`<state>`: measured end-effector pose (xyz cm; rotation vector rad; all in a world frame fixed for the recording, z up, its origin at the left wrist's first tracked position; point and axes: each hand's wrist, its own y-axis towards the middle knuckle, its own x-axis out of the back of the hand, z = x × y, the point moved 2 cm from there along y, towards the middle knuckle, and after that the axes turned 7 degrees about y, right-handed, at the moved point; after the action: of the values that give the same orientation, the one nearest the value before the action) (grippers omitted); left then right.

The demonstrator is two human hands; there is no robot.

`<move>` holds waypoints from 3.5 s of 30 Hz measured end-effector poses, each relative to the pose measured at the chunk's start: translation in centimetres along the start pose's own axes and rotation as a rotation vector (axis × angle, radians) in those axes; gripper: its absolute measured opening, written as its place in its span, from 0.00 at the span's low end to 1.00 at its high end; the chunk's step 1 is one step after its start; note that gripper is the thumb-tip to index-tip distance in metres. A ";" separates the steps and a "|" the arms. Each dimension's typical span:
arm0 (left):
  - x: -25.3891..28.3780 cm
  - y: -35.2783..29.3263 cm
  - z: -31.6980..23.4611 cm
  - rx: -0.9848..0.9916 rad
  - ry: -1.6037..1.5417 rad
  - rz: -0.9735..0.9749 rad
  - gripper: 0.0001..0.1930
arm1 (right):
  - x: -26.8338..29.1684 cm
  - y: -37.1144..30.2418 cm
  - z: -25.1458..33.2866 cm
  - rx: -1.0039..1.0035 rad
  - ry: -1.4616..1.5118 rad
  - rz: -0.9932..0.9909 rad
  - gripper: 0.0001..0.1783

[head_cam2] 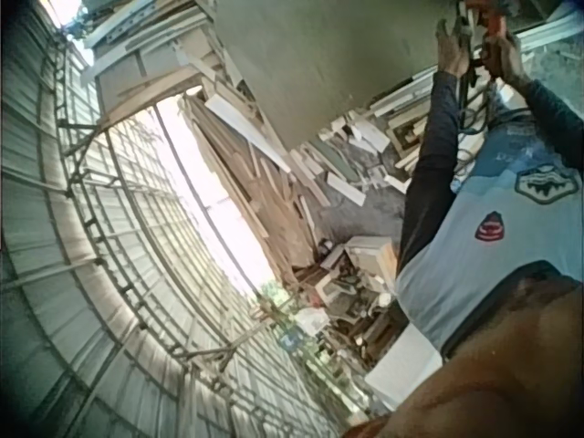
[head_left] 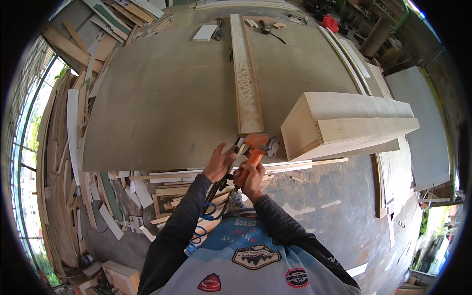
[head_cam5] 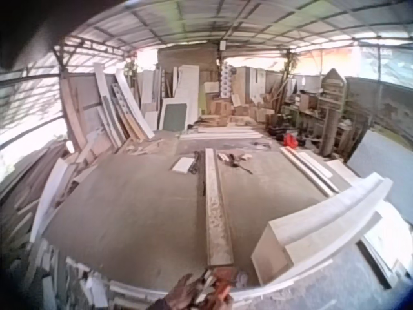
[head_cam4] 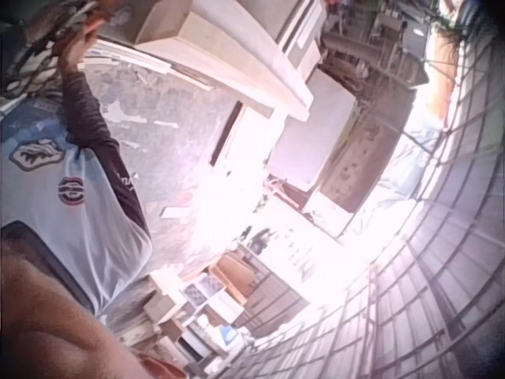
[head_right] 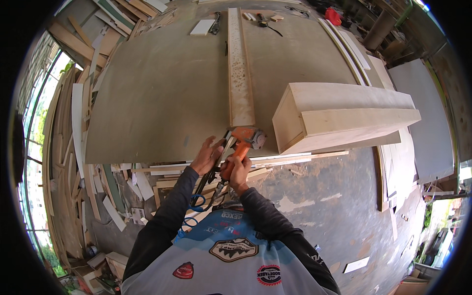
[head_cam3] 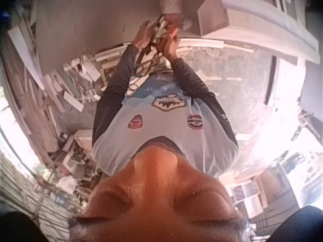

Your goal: The person joins wooden pieces to form a box-like structure using a pneumatic nail gun by hand, aligning the edges and driving nails into the corners and along the joints.

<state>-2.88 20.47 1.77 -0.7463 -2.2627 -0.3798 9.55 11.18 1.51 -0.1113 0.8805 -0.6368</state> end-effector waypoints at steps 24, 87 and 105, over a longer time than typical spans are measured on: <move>12.5 -12.1 2.7 0.412 -0.981 -0.586 0.36 | -6.3 0.5 -1.7 -0.381 0.495 -0.012 0.08; 17.9 -2.5 -12.3 -0.568 -0.912 -0.776 0.41 | -14.7 -6.1 10.5 0.070 0.704 0.601 0.40; 9.5 3.7 -6.2 -0.149 -0.723 -0.494 0.06 | 0.2 -6.0 12.1 0.913 -1.168 0.742 0.24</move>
<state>-2.77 24.38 13.07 -0.4149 -3.1427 -0.5817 15.85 4.27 11.25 0.6009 -0.5486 -0.1341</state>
